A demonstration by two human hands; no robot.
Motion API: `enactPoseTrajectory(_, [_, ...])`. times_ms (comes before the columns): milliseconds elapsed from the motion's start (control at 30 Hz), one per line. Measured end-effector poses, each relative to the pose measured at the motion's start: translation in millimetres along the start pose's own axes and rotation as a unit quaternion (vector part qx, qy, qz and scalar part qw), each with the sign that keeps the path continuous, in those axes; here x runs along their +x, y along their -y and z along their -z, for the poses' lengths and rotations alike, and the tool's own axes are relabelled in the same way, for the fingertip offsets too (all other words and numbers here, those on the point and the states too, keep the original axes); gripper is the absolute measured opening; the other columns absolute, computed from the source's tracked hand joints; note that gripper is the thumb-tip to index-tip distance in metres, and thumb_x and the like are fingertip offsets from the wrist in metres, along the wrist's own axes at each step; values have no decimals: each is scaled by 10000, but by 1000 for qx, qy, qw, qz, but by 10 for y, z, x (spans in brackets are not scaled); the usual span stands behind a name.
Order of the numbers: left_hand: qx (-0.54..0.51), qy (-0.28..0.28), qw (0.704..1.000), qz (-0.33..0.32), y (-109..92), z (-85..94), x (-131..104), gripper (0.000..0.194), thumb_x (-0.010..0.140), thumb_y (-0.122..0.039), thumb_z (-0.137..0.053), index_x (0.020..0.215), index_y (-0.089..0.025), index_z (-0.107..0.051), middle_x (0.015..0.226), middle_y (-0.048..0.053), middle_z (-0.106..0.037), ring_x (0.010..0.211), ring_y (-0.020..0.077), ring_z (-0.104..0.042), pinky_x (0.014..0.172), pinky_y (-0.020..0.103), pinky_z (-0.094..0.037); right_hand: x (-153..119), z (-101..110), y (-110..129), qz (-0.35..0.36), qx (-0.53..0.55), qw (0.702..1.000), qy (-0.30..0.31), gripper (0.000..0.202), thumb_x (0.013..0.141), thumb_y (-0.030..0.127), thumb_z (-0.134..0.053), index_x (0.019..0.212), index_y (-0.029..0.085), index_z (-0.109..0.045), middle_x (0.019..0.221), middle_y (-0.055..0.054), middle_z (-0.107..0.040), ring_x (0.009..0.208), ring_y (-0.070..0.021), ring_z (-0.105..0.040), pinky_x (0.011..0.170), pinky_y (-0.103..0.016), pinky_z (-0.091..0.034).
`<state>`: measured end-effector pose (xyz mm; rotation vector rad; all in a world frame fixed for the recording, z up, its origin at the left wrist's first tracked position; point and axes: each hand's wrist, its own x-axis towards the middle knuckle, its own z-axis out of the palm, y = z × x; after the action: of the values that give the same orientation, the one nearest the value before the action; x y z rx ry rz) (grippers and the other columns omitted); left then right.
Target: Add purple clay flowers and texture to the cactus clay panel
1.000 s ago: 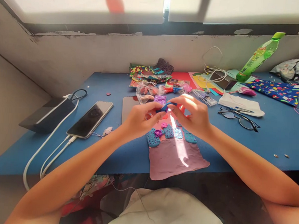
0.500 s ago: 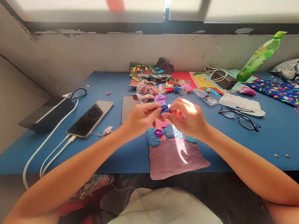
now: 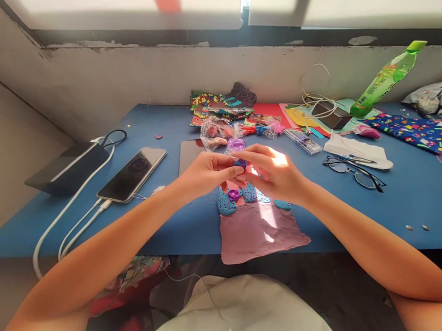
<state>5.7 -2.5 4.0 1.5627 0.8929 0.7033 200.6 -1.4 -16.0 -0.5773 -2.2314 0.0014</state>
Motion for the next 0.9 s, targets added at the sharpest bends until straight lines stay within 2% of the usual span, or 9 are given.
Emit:
enactPoseTrajectory(67, [-7, 1, 1000, 12, -24, 12, -5, 252, 751, -387, -717, 813, -143, -711, 767, 80, -758, 711, 205, -729, 419, 188, -410, 11, 4, 22, 14, 11, 1000, 5, 244, 936, 190, -510, 1170, 189, -580, 991, -72, -653, 837, -122, -628, 682, -251, -542])
enactPoseTrajectory(200, [-14, 2, 1000, 17, -86, 19, -13, 273, 704, -405, -756, 688, -146, -673, 730, 97, -752, 651, 212, -723, 384, 191, -375, 45, 47, 60, 10, -9, 1000, -25, 113, 917, 171, -558, 993, 200, -636, 834, -12, -668, 716, -83, -615, 630, -205, -507])
enactPoseTrajectory(467, [-28, -56, 998, -7, -79, 82, 20, 237, 745, -392, -727, 785, -159, -724, 779, 94, -761, 705, 190, -724, 449, 195, -446, 82, 157, -50, -34, -55, 996, -58, 71, 907, 256, -594, 887, 210, -645, 765, 5, -681, 660, -94, -602, 622, -231, -473])
enactPoseTrajectory(633, [-91, -95, 991, 11, -67, 126, 60, 221, 741, -351, -738, 801, -140, -715, 881, 119, -763, 819, 210, -731, 499, 195, -482, 78, 161, -108, -53, -96, 988, -108, 96, 892, 193, -591, 968, 213, -645, 914, -17, -725, 662, -99, -617, 642, -249, -498])
enactPoseTrajectory(700, [-110, -111, 988, 18, -62, 134, 78, 197, 757, -317, -725, 816, -129, -708, 907, 121, -760, 826, 200, -732, 500, 181, -481, 86, 168, -81, -54, -91, 987, -119, 81, 881, 190, -604, 949, 212, -641, 902, -12, -727, 662, -97, -621, 620, -239, -499])
enactPoseTrajectory(833, [-136, -146, 980, 29, -45, 89, 94, 147, 791, -269, -702, 849, -138, -671, 871, 81, -753, 793, 164, -736, 467, 142, -453, 100, 165, 8, -44, -41, 995, -80, 60, 882, 192, -610, 920, 218, -649, 837, 11, -711, 642, -81, -606, 616, -226, -503])
enactPoseTrajectory(900, [-143, -134, 980, 34, -32, 42, 85, 169, 770, -284, -730, 815, -144, -646, 826, 63, -748, 769, 163, -739, 467, 139, -452, 97, 134, 27, -22, -9, 998, -60, 76, 887, 165, -596, 925, 205, -648, 828, 4, -696, 639, -71, -590, 593, -206, -496])
